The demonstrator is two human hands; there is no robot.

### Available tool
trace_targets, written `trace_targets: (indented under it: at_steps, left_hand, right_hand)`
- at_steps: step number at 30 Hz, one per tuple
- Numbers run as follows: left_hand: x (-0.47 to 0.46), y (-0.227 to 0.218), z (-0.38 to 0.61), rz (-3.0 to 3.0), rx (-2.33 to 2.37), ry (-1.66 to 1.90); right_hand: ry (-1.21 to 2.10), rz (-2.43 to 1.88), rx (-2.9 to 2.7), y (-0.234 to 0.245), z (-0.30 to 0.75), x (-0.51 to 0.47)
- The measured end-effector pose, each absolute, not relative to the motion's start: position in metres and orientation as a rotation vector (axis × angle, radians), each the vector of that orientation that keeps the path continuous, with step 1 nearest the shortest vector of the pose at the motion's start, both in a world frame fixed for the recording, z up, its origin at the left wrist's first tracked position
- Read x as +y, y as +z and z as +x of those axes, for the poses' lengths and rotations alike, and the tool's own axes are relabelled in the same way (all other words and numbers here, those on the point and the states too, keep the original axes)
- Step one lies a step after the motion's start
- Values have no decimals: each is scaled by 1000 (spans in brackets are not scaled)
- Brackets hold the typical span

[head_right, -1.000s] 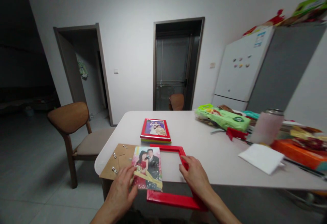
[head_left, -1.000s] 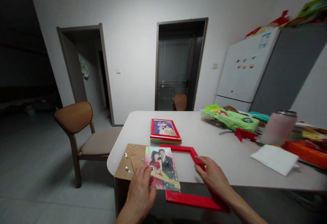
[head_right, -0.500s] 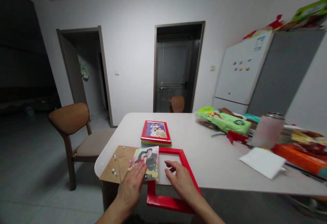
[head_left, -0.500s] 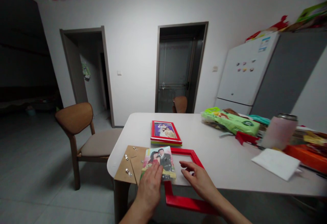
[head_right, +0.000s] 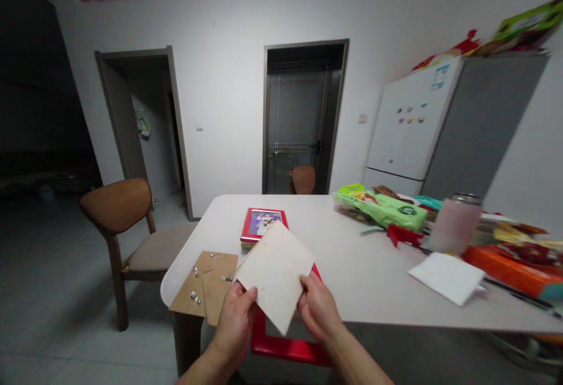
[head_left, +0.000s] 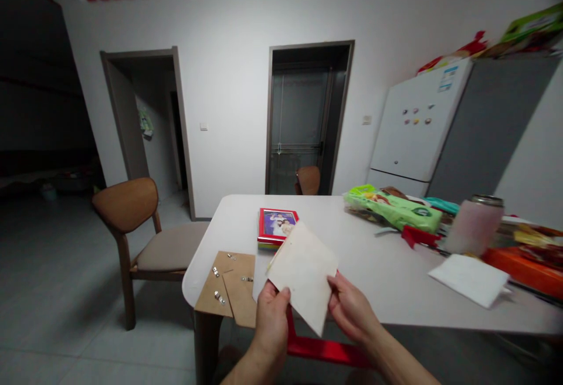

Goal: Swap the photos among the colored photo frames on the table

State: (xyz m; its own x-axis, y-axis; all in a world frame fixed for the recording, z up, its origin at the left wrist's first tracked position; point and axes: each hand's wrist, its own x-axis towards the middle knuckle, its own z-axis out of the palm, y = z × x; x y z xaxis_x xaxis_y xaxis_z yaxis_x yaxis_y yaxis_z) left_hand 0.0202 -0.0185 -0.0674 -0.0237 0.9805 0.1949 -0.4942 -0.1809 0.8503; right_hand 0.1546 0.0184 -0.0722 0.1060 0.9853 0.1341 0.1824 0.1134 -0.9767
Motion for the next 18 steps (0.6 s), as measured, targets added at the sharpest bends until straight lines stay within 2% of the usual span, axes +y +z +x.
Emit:
trace_targets:
  at_steps: [5, 11, 15, 18]
  left_hand:
    - [-17, -78, 1, 1290, 1063, 1364]
    - [-28, -87, 1, 1783, 1366, 1000]
    - [-32, -92, 3, 1930, 1370, 888]
    - [-33, -95, 2, 2034, 1350, 795]
  right_hand:
    - [1031, -1490, -1326, -63, 201, 29]
    - [1198, -1511, -1365, -76, 201, 40]
    - [1030, -1605, -1517, -83, 193, 48]
    - [695, -1749, -1750, -79, 192, 49]
